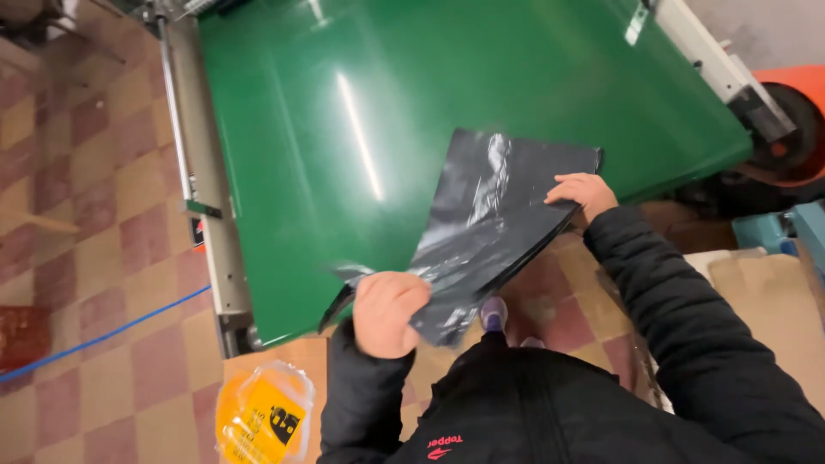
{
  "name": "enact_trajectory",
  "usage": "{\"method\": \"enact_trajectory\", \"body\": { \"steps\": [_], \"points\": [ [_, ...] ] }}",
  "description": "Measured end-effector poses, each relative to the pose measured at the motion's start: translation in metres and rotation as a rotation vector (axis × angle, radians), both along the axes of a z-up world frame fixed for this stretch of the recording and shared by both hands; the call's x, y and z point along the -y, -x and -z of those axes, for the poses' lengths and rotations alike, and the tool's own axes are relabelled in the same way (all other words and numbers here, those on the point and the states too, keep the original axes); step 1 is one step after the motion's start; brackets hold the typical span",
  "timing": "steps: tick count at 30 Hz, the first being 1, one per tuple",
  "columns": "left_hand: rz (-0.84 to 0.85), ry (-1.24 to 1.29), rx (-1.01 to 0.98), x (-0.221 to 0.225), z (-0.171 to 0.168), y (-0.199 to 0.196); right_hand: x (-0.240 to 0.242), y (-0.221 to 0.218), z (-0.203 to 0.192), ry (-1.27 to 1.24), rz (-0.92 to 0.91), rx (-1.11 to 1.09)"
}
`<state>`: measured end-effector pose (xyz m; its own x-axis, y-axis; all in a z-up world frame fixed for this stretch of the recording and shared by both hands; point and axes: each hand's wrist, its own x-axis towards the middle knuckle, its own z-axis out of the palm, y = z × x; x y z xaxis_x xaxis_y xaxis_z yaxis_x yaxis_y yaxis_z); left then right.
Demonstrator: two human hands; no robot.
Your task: Folding black plastic bags and inserting them into yellow plastic sleeves.
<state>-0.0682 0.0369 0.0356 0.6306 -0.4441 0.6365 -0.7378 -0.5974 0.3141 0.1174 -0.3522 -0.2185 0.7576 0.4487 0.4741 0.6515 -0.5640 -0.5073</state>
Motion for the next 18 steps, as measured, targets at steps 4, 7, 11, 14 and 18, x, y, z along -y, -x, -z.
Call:
{"method": "enact_trajectory", "body": {
  "steps": [4, 7, 11, 14, 18],
  "points": [
    [-0.155, 0.112, -0.053, -0.029, -0.011, 0.038, 0.008, 0.009, -0.003, -0.023, -0.018, -0.029],
    [-0.131, 0.272, -0.085, -0.054, -0.010, 0.062, 0.014, 0.014, -0.022, 0.009, -0.022, -0.021],
    [-0.098, 0.554, -0.100, -0.082, 0.008, 0.089, 0.010, 0.039, -0.094, 0.177, 0.031, 0.170],
    [-0.040, 0.595, 0.038, -0.098, 0.008, 0.087, 0.005, 0.060, -0.151, 0.289, 0.114, 0.326],
    [-0.198, 0.659, 0.061, -0.108, 0.005, 0.090, -0.005, 0.087, -0.213, 0.401, 0.230, 0.382]
  ]
}}
